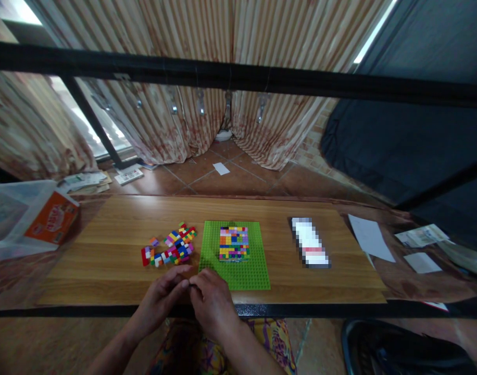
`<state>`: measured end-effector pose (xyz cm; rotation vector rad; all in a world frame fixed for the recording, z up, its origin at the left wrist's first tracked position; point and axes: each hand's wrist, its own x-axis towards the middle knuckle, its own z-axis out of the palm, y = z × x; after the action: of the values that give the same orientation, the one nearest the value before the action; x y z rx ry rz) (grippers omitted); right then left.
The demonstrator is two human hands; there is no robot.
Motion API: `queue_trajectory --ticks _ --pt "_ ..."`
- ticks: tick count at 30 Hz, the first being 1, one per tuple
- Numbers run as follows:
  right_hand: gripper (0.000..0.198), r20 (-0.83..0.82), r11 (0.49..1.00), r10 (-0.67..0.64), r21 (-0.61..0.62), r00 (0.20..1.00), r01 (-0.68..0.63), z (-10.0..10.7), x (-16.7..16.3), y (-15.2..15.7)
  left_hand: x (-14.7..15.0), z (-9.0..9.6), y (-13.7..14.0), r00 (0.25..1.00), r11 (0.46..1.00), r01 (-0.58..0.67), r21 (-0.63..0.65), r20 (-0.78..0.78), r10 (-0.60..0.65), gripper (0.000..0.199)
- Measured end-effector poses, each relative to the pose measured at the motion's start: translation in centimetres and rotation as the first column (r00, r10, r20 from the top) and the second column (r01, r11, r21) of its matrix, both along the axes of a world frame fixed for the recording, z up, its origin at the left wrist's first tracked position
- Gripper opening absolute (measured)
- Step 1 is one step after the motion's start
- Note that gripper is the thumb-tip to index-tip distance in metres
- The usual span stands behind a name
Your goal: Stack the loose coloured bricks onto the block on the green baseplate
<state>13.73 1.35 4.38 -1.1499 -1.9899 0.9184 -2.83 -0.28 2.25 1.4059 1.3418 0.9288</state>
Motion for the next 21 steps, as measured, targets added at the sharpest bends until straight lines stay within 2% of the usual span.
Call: queue_trajectory --ticks 3,7,13,15,21 --pt "0.015 -0.060 0.998 -0.060 0.018 0.996 0.061 1.3 0.9 0.3 0.0 0.0 0.0 1.000 1.000 -0.013 0.003 -0.012 0.013 0.031" --pt "0.014 -0.132 0.976 -0.210 0.024 0.969 0.215 3.1 3.6 1.8 0.2 0.4 0.1 1.000 1.000 0.000 -0.012 -0.023 0.000 0.031" --pt "0.019 -0.184 0.896 -0.432 0.024 0.883 0.444 3.7 8.3 5.4 0.2 0.4 0.1 1.000 1.000 -0.010 -0.006 -0.020 0.010 0.030" --pt "0.020 -0.147 0.887 -0.450 0.043 0.881 0.460 3.4 9.0 6.6 0.3 0.3 0.1 1.000 1.000 -0.014 -0.011 -0.010 0.014 0.030" --pt "0.017 -0.081 0.916 -0.382 0.101 0.921 0.388 1.6 9.1 9.8 0.4 0.5 0.1 0.999 1.000 -0.030 -0.008 -0.016 0.030 0.028"
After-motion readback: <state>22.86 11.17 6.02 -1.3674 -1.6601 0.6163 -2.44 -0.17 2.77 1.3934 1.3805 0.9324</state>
